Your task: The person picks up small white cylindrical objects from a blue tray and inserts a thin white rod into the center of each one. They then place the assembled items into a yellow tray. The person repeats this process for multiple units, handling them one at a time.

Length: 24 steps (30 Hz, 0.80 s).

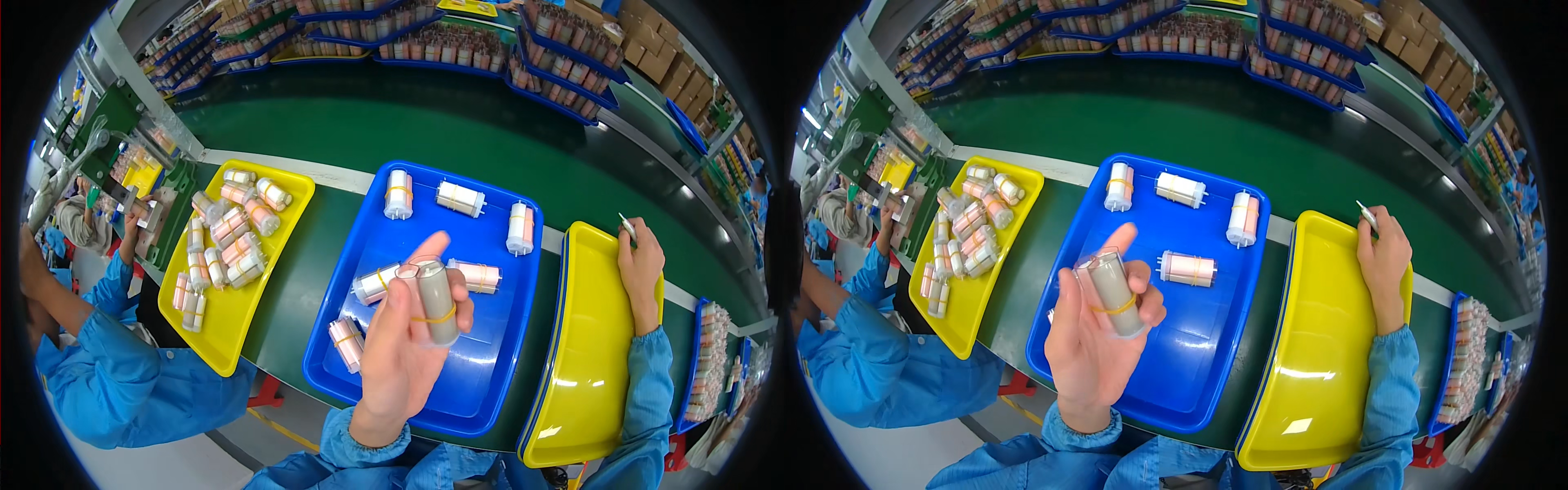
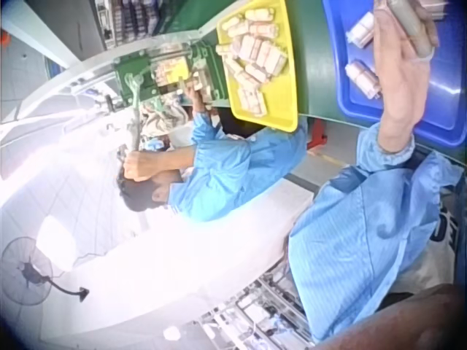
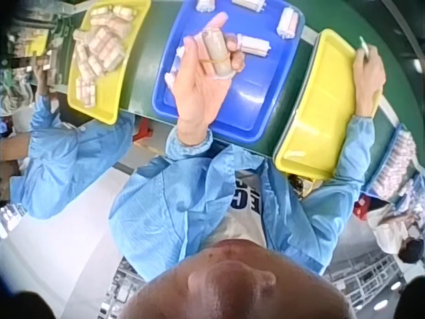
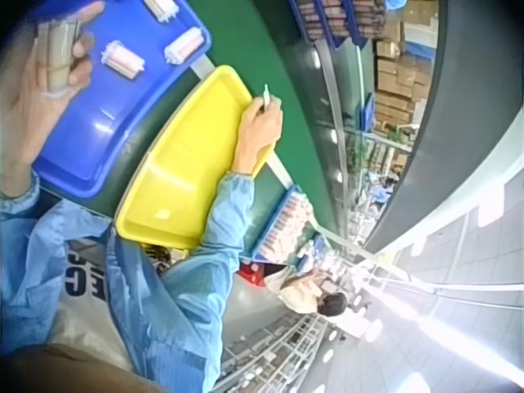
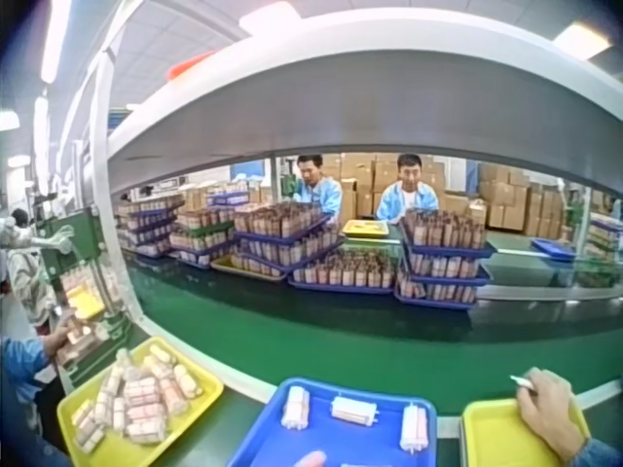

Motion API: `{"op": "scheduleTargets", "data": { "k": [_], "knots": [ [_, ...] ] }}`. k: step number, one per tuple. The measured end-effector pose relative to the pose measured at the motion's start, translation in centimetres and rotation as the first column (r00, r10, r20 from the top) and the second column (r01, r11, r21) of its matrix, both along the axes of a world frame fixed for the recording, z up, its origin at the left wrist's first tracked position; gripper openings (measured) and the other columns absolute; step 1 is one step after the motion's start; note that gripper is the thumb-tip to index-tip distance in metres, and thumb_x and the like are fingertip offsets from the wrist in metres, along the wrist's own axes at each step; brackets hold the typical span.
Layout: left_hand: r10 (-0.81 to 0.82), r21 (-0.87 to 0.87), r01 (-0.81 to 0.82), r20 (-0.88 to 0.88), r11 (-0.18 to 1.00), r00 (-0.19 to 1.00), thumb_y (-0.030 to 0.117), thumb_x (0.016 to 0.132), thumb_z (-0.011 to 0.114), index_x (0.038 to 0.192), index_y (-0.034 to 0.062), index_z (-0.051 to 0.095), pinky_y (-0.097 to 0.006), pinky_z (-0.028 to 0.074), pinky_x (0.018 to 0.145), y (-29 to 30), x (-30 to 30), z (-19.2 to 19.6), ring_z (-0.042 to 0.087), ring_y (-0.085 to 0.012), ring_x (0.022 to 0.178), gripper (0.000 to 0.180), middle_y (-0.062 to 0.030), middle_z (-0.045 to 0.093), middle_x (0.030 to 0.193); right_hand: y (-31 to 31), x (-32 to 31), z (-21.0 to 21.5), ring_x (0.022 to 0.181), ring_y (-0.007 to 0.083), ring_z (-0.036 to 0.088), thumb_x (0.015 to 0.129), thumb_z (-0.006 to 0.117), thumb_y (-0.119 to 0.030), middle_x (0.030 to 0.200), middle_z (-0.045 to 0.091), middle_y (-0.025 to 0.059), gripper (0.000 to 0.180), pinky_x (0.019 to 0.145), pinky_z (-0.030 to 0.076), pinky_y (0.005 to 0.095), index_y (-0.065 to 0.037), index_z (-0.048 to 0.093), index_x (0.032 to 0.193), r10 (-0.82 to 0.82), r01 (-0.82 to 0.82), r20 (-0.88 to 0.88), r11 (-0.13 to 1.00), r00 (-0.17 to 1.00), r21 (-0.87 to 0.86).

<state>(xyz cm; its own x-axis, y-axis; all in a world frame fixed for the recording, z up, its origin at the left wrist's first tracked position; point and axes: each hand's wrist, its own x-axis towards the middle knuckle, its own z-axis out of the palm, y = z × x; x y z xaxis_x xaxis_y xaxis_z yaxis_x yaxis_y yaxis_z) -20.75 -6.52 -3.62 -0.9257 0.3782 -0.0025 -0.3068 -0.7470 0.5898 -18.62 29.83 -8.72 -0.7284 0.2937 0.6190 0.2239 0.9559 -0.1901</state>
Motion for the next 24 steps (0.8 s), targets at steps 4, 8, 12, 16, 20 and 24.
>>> {"op": "scheduleTargets", "data": {
  "k": [4, 8, 12, 16, 20, 24],
  "knots": [
    [-0.036, 0.177, 0.048, -0.069, 0.983, 0.997, 0.045, 0.105, 0.029, 0.122, 0.0056, 0.050, -0.032, 0.041, 0.076, -0.2, -0.2, -1.8, 0.050, -0.0182, 0.082, 0.047, -0.0093, 0.054, 0.100, 0.2, -0.1, -0.1, 0.068, 0.0305, 0.061, 0.090, 0.058, -0.017, 0.076, 0.061, 0.0130, 0.011, 0.060, 0.046, 0.0385, -0.007, 0.061, 0.093, 0.012, -0.012, -0.006, 1.000, 1.000, 0.006],
    [-0.038, 0.047, 0.039, -0.027, 0.998, 0.999, 0.044, 0.106, 0.028, 0.119, 0.0056, 0.051, -0.031, 0.040, 0.074, 0.1, -0.3, -1.1, 0.049, -0.0172, 0.080, 0.047, -0.0094, 0.054, 0.097, 0.1, 0.0, 0.0, 0.068, 0.0300, 0.061, 0.090, 0.058, -0.017, 0.075, 0.061, 0.0127, 0.011, 0.060, 0.045, 0.0384, -0.007, 0.061, 0.093, -0.002, 0.002, -0.001, 1.000, 1.000, 0.000],
    [-0.023, -0.030, 0.026, 0.108, 0.999, 0.994, 0.046, 0.105, 0.029, 0.119, 0.0049, 0.052, -0.030, 0.039, 0.070, 0.5, -0.2, -0.1, 0.046, -0.0166, 0.077, 0.049, -0.0088, 0.051, 0.094, 0.0, 0.0, 0.0, 0.067, 0.0298, 0.060, 0.090, 0.058, -0.017, 0.075, 0.060, 0.0123, 0.010, 0.060, 0.045, 0.0385, -0.007, 0.061, 0.092, 0.000, 0.000, -0.006, 1.000, 1.000, 0.000],
    [-0.035, 0.169, 0.021, 0.078, 0.985, 0.996, 0.048, 0.104, 0.031, 0.121, 0.0054, 0.051, -0.029, 0.040, 0.062, 0.0, 0.0, -0.8, 0.046, -0.0160, 0.075, 0.050, -0.0071, 0.049, 0.094, 0.0, 0.2, 0.1, 0.067, 0.0296, 0.060, 0.090, 0.058, -0.017, 0.074, 0.060, 0.0121, 0.010, 0.059, 0.045, 0.0385, -0.007, 0.061, 0.091, -0.006, 0.006, -0.008, 1.000, 1.000, 0.003],
    [0.056, 0.201, -0.045, -0.051, 0.978, 0.997, 0.048, 0.104, 0.032, 0.123, 0.0065, 0.050, -0.027, 0.041, 0.057, -0.3, 0.3, -1.6, 0.048, -0.0153, 0.073, 0.049, -0.0058, 0.050, 0.095, 0.0, -0.1, 0.0, 0.068, 0.0311, 0.060, 0.090, 0.057, -0.017, 0.074, 0.060, 0.0123, 0.011, 0.060, 0.045, 0.0397, -0.007, 0.060, 0.092, 0.001, -0.001, 0.008, 1.000, 1.000, 0.006],
    [0.085, -0.040, -0.088, -0.076, 0.995, 0.993, 0.048, 0.104, 0.031, 0.125, 0.0058, 0.050, -0.030, 0.044, 0.062, -0.7, 0.2, -0.7, 0.051, -0.0150, 0.073, 0.051, -0.0062, 0.054, 0.093, 0.2, 0.2, 0.9, 0.080, 0.0333, 0.061, 0.095, 0.051, -0.015, 0.087, 0.062, 0.0155, 0.014, 0.070, 0.046, 0.0384, -0.004, 0.059, 0.099, 0.058, -0.055, 0.120, 0.998, 0.991, -0.027]
  ]
}}
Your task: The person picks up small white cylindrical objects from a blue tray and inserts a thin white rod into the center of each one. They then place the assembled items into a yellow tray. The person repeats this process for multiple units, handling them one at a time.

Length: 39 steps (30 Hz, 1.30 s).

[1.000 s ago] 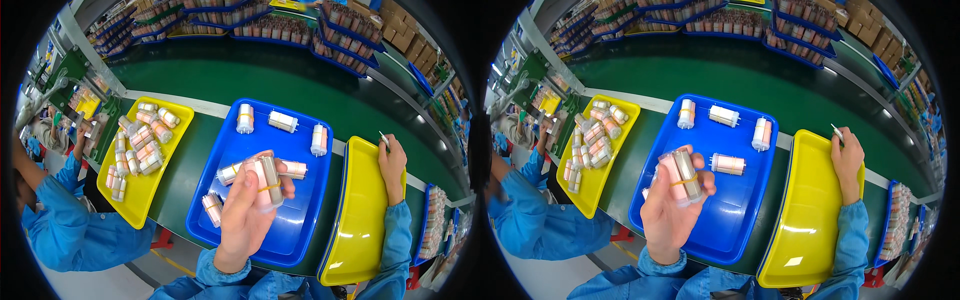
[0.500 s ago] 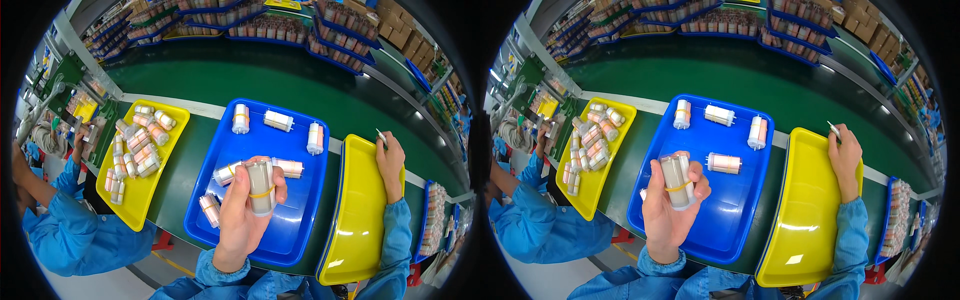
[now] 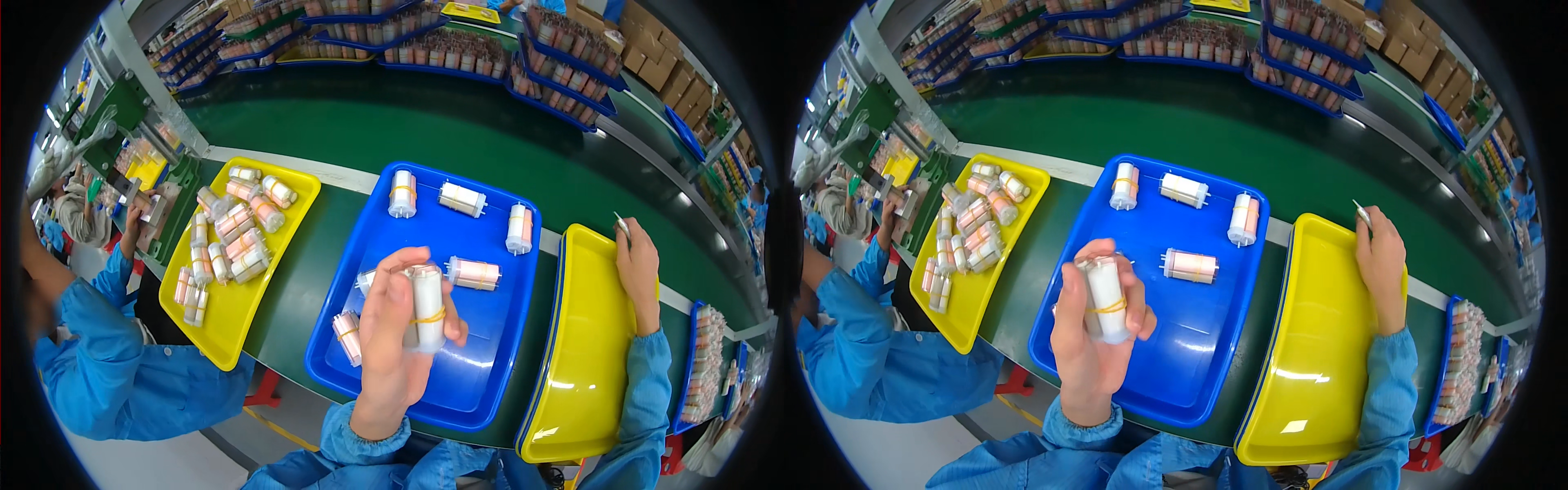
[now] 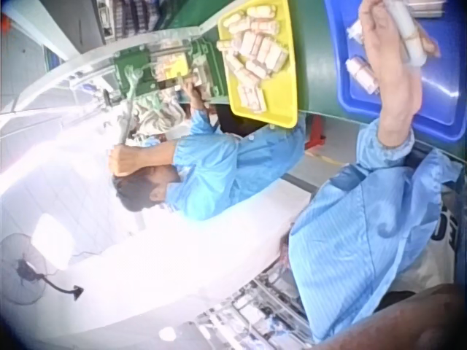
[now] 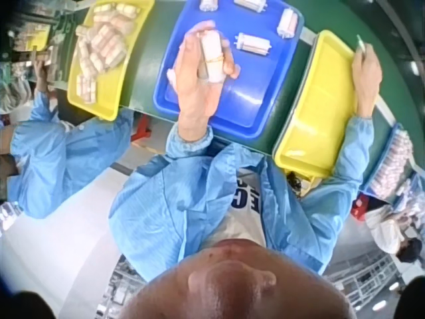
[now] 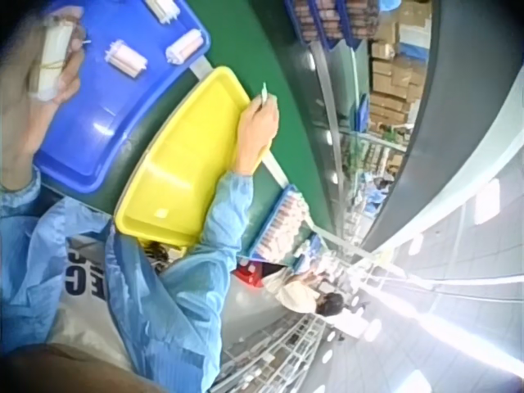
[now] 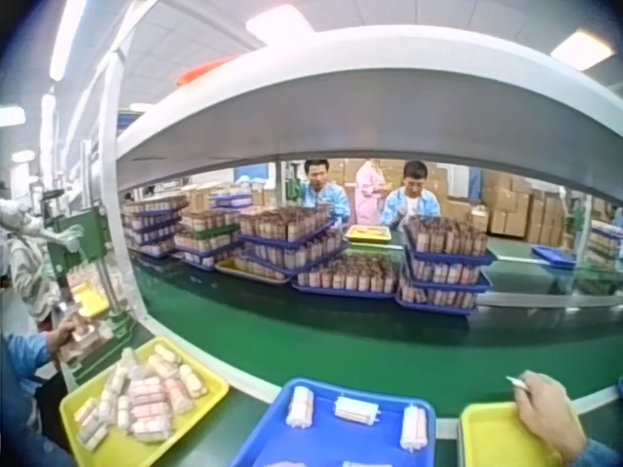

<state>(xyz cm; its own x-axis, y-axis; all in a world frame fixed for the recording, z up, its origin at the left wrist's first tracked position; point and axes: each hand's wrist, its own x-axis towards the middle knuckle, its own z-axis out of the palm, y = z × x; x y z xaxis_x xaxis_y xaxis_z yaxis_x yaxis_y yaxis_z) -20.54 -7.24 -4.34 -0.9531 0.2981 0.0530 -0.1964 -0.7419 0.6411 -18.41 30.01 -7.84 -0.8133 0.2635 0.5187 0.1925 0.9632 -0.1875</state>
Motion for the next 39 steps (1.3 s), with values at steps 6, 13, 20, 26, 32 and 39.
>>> {"op": "scheduleTargets", "data": {
  "k": [6, 13, 20, 26, 32, 39],
  "knots": [
    [0.003, 0.024, -0.005, 0.070, 1.000, 0.998, 0.049, 0.104, 0.027, 0.126, 0.0013, 0.050, -0.032, 0.041, 0.072, -0.5, -0.8, 0.6, 0.050, -0.0145, 0.073, 0.057, -0.0066, 0.054, 0.086, -2.7, 0.5, 3.8, 0.082, 0.0264, 0.057, 0.102, 0.042, -0.018, 0.087, 0.056, 0.0143, 0.023, 0.075, 0.044, 0.0350, -0.001, 0.057, 0.104, 0.095, -0.113, -0.092, 0.969, 0.991, -0.221],
    [0.019, 0.203, -0.033, 0.073, 0.979, 0.997, 0.050, 0.104, 0.028, 0.119, 0.0048, 0.052, -0.028, 0.037, 0.062, -1.4, -0.5, 0.4, 0.045, -0.0136, 0.068, 0.053, -0.0047, 0.052, 0.083, -17.9, 3.4, 11.6, 0.079, 0.0077, 0.055, 0.098, 0.057, -0.029, 0.088, 0.058, 0.0015, 0.029, 0.066, 0.044, 0.0250, -0.005, 0.053, 0.114, 0.562, -0.289, 0.005, 0.432, 0.827, -0.854],
    [-0.093, 0.311, 0.079, 0.031, 0.947, 0.995, 0.050, 0.104, 0.026, 0.117, 0.0038, 0.052, -0.031, 0.042, 0.072, -3.2, -1.0, 0.0, 0.051, -0.0165, 0.077, 0.055, -0.0066, 0.054, 0.086, -24.5, 2.8, 14.3, 0.063, 0.0065, 0.053, 0.088, 0.065, -0.013, 0.075, 0.057, 0.0016, 0.029, 0.058, 0.041, 0.0230, -0.003, 0.056, 0.114, 0.794, -0.363, 0.122, 0.401, 0.595, -0.841],
    [-0.115, 0.054, 0.130, -0.227, 0.990, 0.967, 0.053, 0.102, 0.025, 0.132, -0.0030, 0.047, -0.040, 0.036, 0.105, -3.2, -0.7, -0.1, 0.047, -0.0258, 0.122, 0.067, -0.0194, 0.041, 0.140, -25.6, 0.6, 10.2, 0.060, -0.0002, 0.045, 0.088, 0.070, -0.012, 0.076, 0.055, -0.0020, 0.035, 0.050, 0.032, 0.0193, -0.002, 0.055, 0.118, 0.758, -0.253, -0.062, 0.138, 0.649, -0.958],
    [-0.044, -0.397, -0.095, -0.327, 0.913, 0.944, 0.071, 0.093, 0.022, 0.155, 0.0058, 0.001, -0.047, 0.027, 0.111, -1.6, 0.9, 1.9, 0.032, -0.0327, 0.137, 0.092, -0.0170, 0.009, 0.160, -22.8, 1.1, 10.7, 0.050, 0.0000, 0.039, 0.090, 0.067, -0.013, 0.068, 0.052, -0.0023, 0.032, 0.043, 0.025, 0.0188, -0.002, 0.055, 0.118, 0.763, 0.129, -0.102, -0.236, 0.638, -0.963],
    [-0.573, -0.844, -0.512, -0.503, 0.163, 0.647, 0.032, 0.086, 0.067, 0.143, 0.0007, 0.037, -0.045, 0.036, 0.107, -1.4, -2.9, 3.5, 0.038, -0.0396, 0.130, 0.071, -0.0216, 0.031, 0.149, -16.2, 0.7, 11.7, 0.032, 0.0054, 0.027, 0.096, 0.037, -0.051, 0.072, 0.061, 0.0129, 0.057, 0.028, 0.026, 0.0198, 0.003, 0.058, 0.101, 0.556, 0.344, -0.163, -0.691, 0.815, -0.635]
  ]
}}
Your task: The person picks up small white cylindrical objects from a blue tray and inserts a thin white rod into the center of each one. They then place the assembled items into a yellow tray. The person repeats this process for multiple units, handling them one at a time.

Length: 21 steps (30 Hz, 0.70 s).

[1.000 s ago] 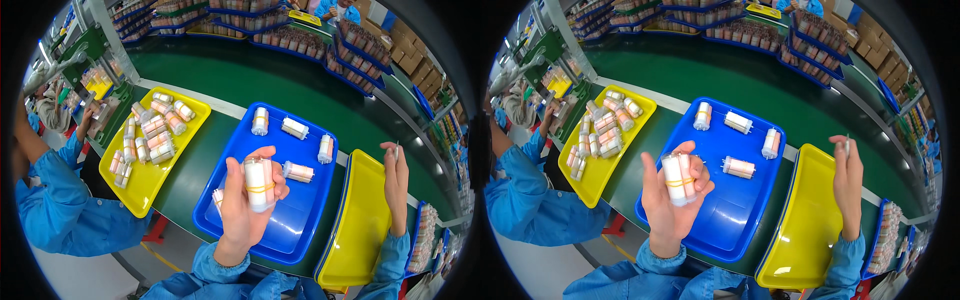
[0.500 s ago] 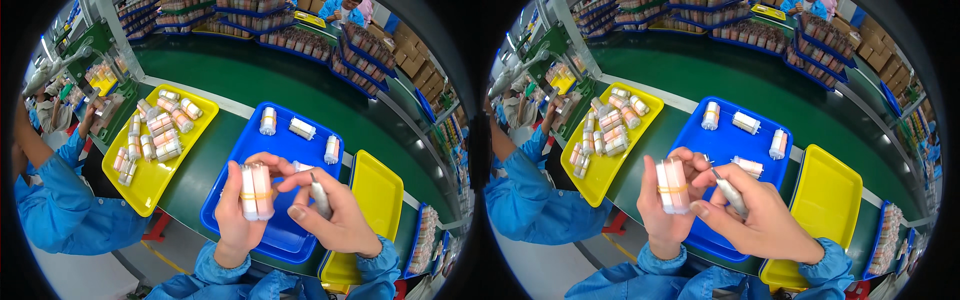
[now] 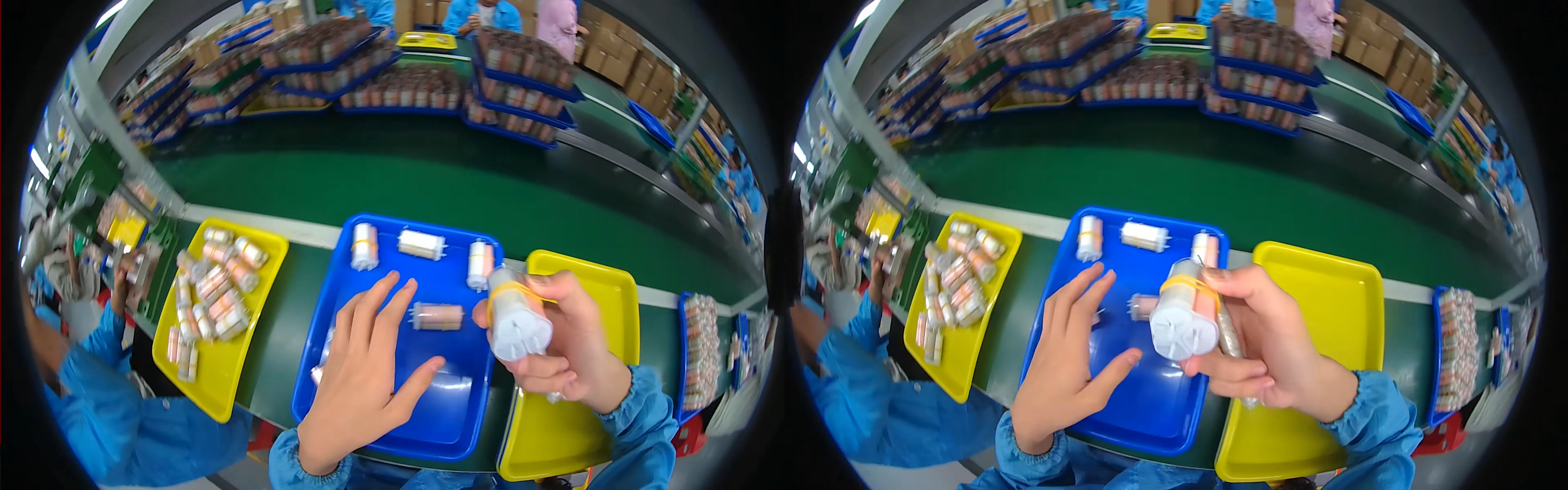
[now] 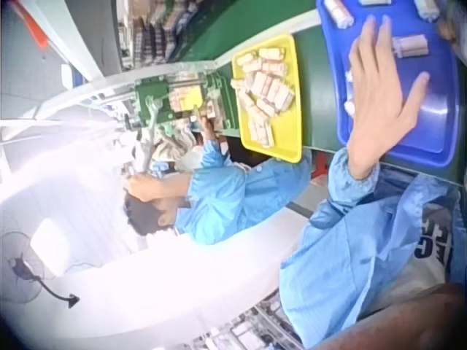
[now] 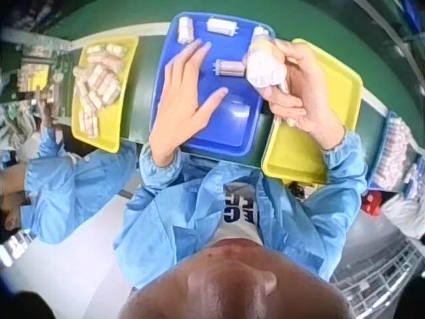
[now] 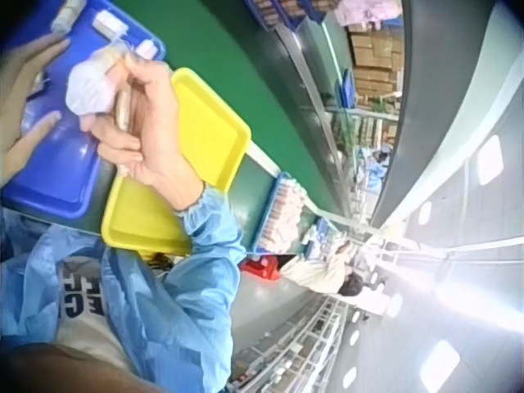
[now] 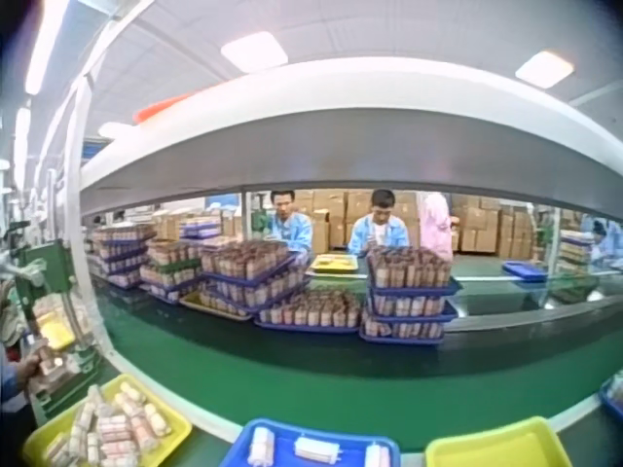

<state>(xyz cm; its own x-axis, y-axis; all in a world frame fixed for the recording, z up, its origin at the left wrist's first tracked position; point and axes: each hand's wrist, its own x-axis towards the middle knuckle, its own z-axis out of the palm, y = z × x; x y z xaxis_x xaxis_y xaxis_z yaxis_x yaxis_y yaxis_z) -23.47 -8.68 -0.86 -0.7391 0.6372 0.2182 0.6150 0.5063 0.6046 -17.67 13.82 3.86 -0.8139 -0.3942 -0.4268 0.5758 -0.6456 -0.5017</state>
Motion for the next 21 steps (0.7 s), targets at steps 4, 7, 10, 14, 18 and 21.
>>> {"op": "scheduleTargets", "data": {
  "k": [4, 7, 10, 14, 18, 21],
  "knots": [
    [-0.038, -0.192, 0.009, -0.151, 0.981, 0.988, 0.024, 0.079, 0.073, 0.143, 0.0005, 0.035, -0.051, 0.036, 0.105, 3.8, -0.2, -1.8, 0.037, -0.0439, 0.128, 0.078, -0.0218, 0.035, 0.145, 2.6, 0.4, -2.6, 0.033, 0.0053, 0.030, 0.096, 0.040, -0.050, 0.076, 0.062, 0.0113, 0.055, 0.030, 0.029, 0.0185, 0.001, 0.058, 0.095, -0.079, 0.079, 0.003, 0.987, 0.997, -0.140],
    [-0.093, -0.218, 0.064, -0.123, 0.974, 0.988, 0.021, 0.080, 0.071, 0.139, 0.0042, 0.041, -0.052, 0.037, 0.104, 5.4, -0.6, -4.5, 0.040, -0.0440, 0.127, 0.068, -0.0185, 0.044, 0.137, 3.3, 0.8, -3.1, 0.033, 0.0058, 0.030, 0.096, 0.040, -0.050, 0.079, 0.064, 0.0148, 0.054, 0.031, 0.030, 0.0191, 0.001, 0.057, 0.098, -0.085, 0.090, 0.032, 0.975, 0.996, -0.203],
    [-0.100, -0.245, 0.060, -0.155, 0.968, 0.983, 0.019, 0.080, 0.071, 0.123, 0.0057, 0.055, -0.047, 0.044, 0.093, 6.0, -0.7, -5.1, 0.051, -0.0354, 0.112, 0.048, -0.0127, 0.056, 0.117, 3.9, 0.9, -3.1, 0.033, 0.0066, 0.030, 0.097, 0.038, -0.049, 0.082, 0.065, 0.0180, 0.053, 0.031, 0.031, 0.0199, 0.001, 0.055, 0.103, -0.051, 0.048, -0.004, 0.957, 0.999, -0.287],
    [-0.110, -0.231, 0.071, -0.161, 0.970, 0.981, 0.018, 0.078, 0.074, 0.109, 0.0041, 0.061, -0.042, 0.049, 0.075, 6.1, -0.8, -4.6, 0.057, -0.0299, 0.089, 0.037, -0.0107, 0.060, 0.097, 4.0, 1.3, -2.4, 0.033, 0.0080, 0.030, 0.098, 0.034, -0.046, 0.083, 0.065, 0.0201, 0.050, 0.031, 0.032, 0.0208, -0.001, 0.053, 0.107, -0.011, -0.005, -0.041, 0.927, 0.999, -0.374],
    [-0.049, -0.082, 0.048, -0.009, 0.996, 0.999, 0.016, 0.082, 0.071, 0.115, 0.0016, 0.058, -0.038, 0.051, 0.071, 5.7, -0.7, -4.5, 0.061, -0.0288, 0.089, 0.038, -0.0134, 0.063, 0.096, 3.9, 1.5, -2.3, 0.033, 0.0084, 0.031, 0.099, 0.034, -0.045, 0.082, 0.065, 0.0199, 0.050, 0.031, 0.033, 0.0209, 0.000, 0.054, 0.107, -0.003, -0.015, -0.046, 0.917, 0.999, -0.398],
    [0.042, 0.218, -0.094, 0.229, 0.971, 0.972, 0.017, 0.089, 0.066, 0.126, 0.0007, 0.053, -0.036, 0.052, 0.073, 5.7, -0.2, -4.1, 0.063, -0.0239, 0.095, 0.043, -0.0145, 0.063, 0.103, 3.9, 1.5, -2.4, 0.033, 0.0085, 0.031, 0.099, 0.034, -0.045, 0.081, 0.065, 0.0196, 0.050, 0.031, 0.033, 0.0210, 0.000, 0.054, 0.106, 0.000, -0.026, -0.066, 0.919, 0.998, -0.393]
  ]
}}
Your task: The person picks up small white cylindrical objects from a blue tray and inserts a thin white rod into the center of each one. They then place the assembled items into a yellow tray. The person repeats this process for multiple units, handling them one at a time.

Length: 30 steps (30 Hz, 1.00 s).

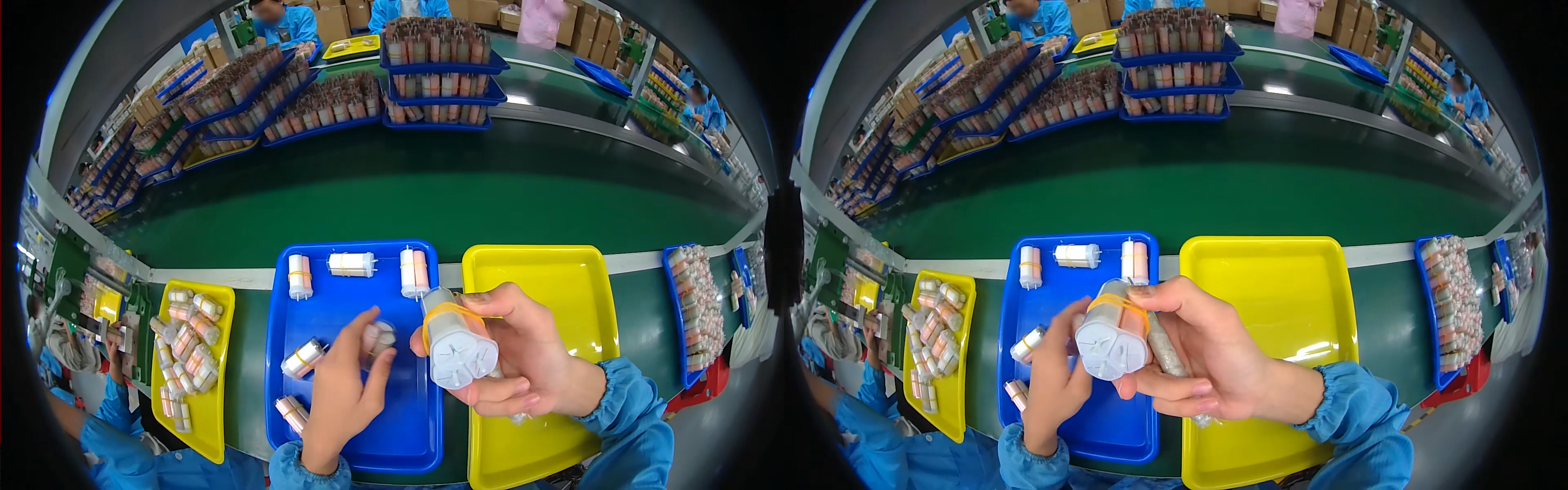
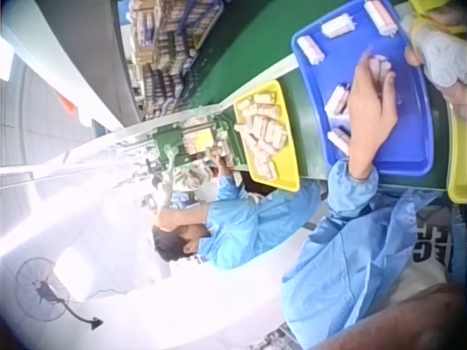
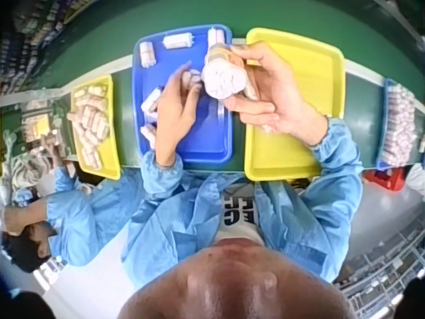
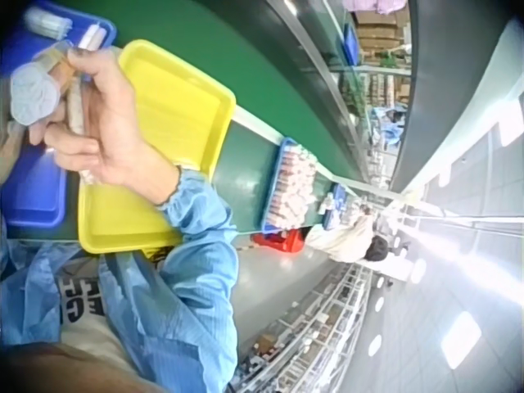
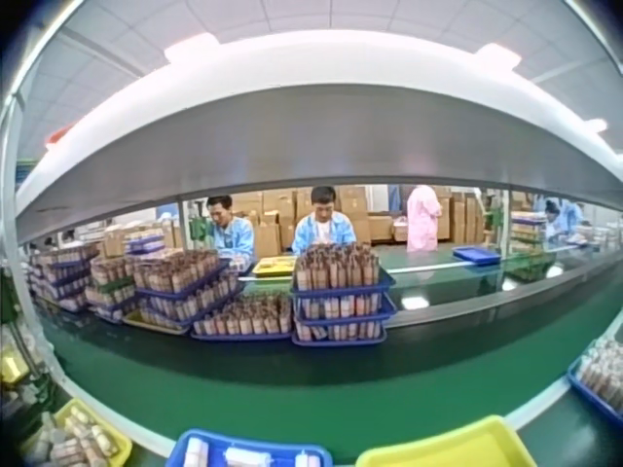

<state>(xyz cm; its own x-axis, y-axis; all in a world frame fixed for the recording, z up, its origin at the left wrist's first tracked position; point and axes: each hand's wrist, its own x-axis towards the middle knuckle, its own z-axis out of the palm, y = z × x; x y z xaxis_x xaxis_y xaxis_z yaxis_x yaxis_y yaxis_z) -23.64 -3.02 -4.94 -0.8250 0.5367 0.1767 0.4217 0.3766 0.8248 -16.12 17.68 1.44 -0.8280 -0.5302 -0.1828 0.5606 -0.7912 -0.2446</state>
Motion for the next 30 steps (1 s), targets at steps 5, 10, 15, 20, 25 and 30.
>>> {"op": "scheduleTargets", "data": {
  "k": [5, 10, 15, 20, 25, 30],
  "knots": [
    [-0.114, 0.652, -0.334, 0.545, 0.681, 0.831, 0.022, 0.098, 0.055, 0.145, 0.0049, 0.034, -0.033, 0.053, 0.073, 0.3, 2.2, 1.4, 0.060, -0.0179, 0.088, 0.055, -0.0103, 0.058, 0.104, -0.6, 0.0, 0.7, 0.030, 0.0083, 0.028, 0.093, 0.038, -0.046, 0.071, 0.062, 0.0180, 0.058, 0.026, 0.029, 0.0219, 0.006, 0.051, 0.116, -0.031, 0.022, 0.091, 0.994, 0.995, 0.105],
    [-0.127, 0.750, -0.336, 0.484, 0.569, 0.866, 0.043, 0.098, 0.051, 0.130, 0.0038, 0.041, -0.036, 0.051, 0.070, 0.8, 4.8, 0.9, 0.058, -0.0205, 0.082, 0.051, -0.0139, 0.056, 0.100, -0.3, -0.1, 0.0, 0.033, 0.0070, 0.031, 0.097, 0.038, -0.047, 0.077, 0.064, 0.0139, 0.051, 0.030, 0.031, 0.0212, 0.001, 0.057, 0.099, 0.010, -0.016, 0.036, 0.988, 0.999, 0.151],
    [-0.254, 0.776, -0.218, 0.436, 0.593, 0.864, 0.043, 0.102, 0.038, 0.132, 0.0023, 0.046, -0.036, 0.047, 0.067, 0.5, 5.0, 1.2, 0.055, -0.0207, 0.078, 0.051, -0.0102, 0.052, 0.098, 3.1, -0.6, 1.3, 0.039, 0.0093, 0.040, 0.092, 0.054, -0.033, 0.064, 0.058, 0.0038, 0.032, 0.040, 0.036, 0.0211, -0.001, 0.060, 0.090, 0.021, 0.229, -0.276, 0.500, 0.961, 0.835],
    [-0.497, 0.888, -0.248, 0.428, 0.388, 0.755, 0.041, 0.101, 0.043, 0.128, 0.0046, 0.041, -0.035, 0.047, 0.077, -0.8, 4.6, -0.3, 0.055, -0.0192, 0.083, 0.045, -0.0138, 0.054, 0.103, 5.9, -1.8, 0.5, 0.064, 0.0221, 0.066, 0.080, 0.064, -0.019, 0.067, 0.062, 0.0125, 0.031, 0.060, 0.050, 0.0308, 0.004, 0.061, 0.100, 0.292, 0.522, -0.448, -0.628, 0.845, 0.577],
    [-0.469, 0.844, -0.310, 0.508, 0.437, 0.722, 0.038, 0.104, 0.039, 0.126, 0.0073, 0.041, -0.036, 0.047, 0.078, -1.0, 4.4, 0.2, 0.057, -0.0215, 0.085, 0.038, -0.0139, 0.055, 0.106, 7.0, -2.6, -3.8, 0.071, 0.0332, 0.069, 0.081, 0.063, -0.019, 0.081, 0.067, 0.0205, 0.034, 0.067, 0.052, 0.0368, 0.004, 0.060, 0.106, 0.389, 0.620, -0.488, -0.579, 0.781, 0.530],
    [-0.448, 0.805, -0.360, 0.570, 0.471, 0.689, 0.047, 0.104, 0.023, 0.127, 0.0024, 0.049, -0.037, 0.045, 0.077, -1.2, 4.1, -0.1, 0.055, -0.0215, 0.085, 0.056, -0.0092, 0.054, 0.102, 6.9, -2.2, -3.7, 0.082, 0.0352, 0.069, 0.085, 0.063, -0.021, 0.091, 0.069, 0.0215, 0.036, 0.075, 0.053, 0.0377, 0.004, 0.058, 0.111, 0.410, 0.564, -0.388, -0.609, 0.826, 0.558]
  ]
}}
